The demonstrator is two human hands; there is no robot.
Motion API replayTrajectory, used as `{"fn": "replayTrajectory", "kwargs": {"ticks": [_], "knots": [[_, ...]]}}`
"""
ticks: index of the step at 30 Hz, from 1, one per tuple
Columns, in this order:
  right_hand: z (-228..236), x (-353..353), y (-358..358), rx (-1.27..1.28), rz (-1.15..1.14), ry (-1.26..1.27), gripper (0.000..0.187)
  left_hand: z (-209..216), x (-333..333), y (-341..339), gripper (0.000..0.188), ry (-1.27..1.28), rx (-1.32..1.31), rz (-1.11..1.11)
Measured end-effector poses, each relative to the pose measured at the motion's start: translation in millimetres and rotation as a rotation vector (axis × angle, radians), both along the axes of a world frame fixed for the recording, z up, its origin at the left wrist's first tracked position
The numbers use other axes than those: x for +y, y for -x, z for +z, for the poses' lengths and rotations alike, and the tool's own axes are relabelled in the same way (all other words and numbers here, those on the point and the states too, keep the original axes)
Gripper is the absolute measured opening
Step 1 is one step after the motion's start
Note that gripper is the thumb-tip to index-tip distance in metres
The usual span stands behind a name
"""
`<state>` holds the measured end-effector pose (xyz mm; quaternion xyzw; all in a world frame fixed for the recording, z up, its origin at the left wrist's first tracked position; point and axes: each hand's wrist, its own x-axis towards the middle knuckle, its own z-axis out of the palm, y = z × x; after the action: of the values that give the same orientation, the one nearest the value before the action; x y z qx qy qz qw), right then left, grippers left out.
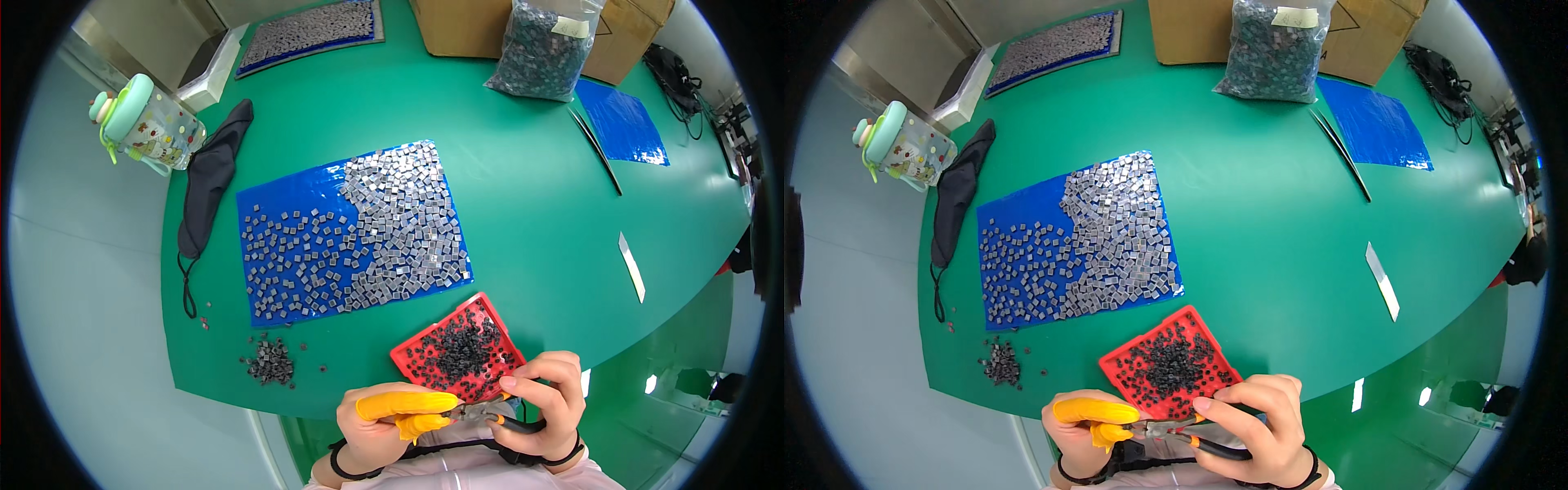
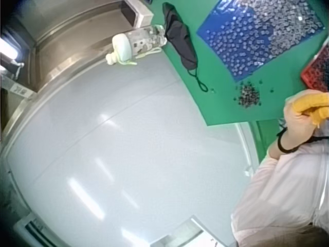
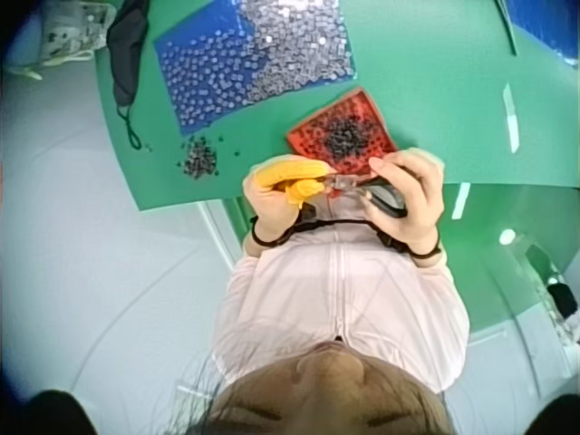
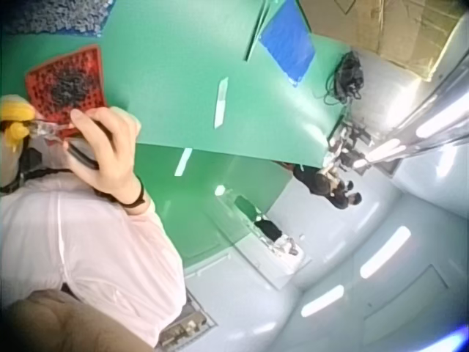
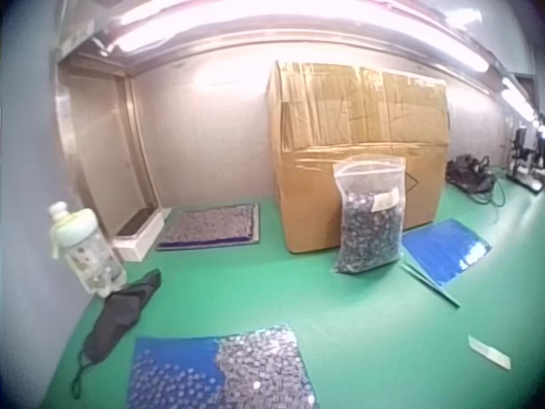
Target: The person uses pliers to pick up small black components from a red tray and places them onto a blue mat. They repeat this action continuously, sorting the components into a pile on the mat.
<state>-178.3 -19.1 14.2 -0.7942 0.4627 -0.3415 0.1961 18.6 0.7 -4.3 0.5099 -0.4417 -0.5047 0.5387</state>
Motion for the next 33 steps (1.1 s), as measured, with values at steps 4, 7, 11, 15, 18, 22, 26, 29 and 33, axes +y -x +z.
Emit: {"fn": "replayTrajectory", "kwargs": {"ticks": [4,7,11,15,18,22,26,29,33], "knots": [[-2.1,-3.7,6.0,0.044,0.047,0.046,0.049,3.9,2.0,0.0,0.016,-0.127,0.231,-0.003],[-4.5,-4.7,7.0,0.029,0.037,0.05,0.048,4.9,1.6,-0.3,0.019,-0.165,0.377,-0.038],[-6.5,-5.6,9.3,0.015,0.035,0.04,0.05,5.5,-2.4,-2.7,0.021,-0.132,0.164,-0.109],[-6.0,-6.6,7.7,-0.046,0.029,0.013,0.051,15.5,-5.4,9.9,0.023,-0.08,0.439,0.052],[-5.6,-2.9,7.2,-0.075,-0.014,-0.015,0.051,1.4,-3.4,5.3,0.025,0.176,0.138,-0.057],[-6.9,-1.7,10.0,-0.08,0.006,-0.044,0.05,6.1,-3.9,4.9,0.022,0.092,0.07,-0.051],[-3.7,-2.6,10.8,-0.074,0.003,-0.031,0.049,6.1,-2.9,4.5,0.021,0.031,0.039,-0.048],[-5.5,-0.7,11.9,-0.11,-0.043,0.001,0.046,7.8,-1.9,6.3,0.021,-0.103,0.235,-0.024],[-5.0,-3.8,16.6,-0.119,-0.162,0.064,0.043,8.6,-2.0,2.9,0.021,-0.164,0.367,-0.058]]}}
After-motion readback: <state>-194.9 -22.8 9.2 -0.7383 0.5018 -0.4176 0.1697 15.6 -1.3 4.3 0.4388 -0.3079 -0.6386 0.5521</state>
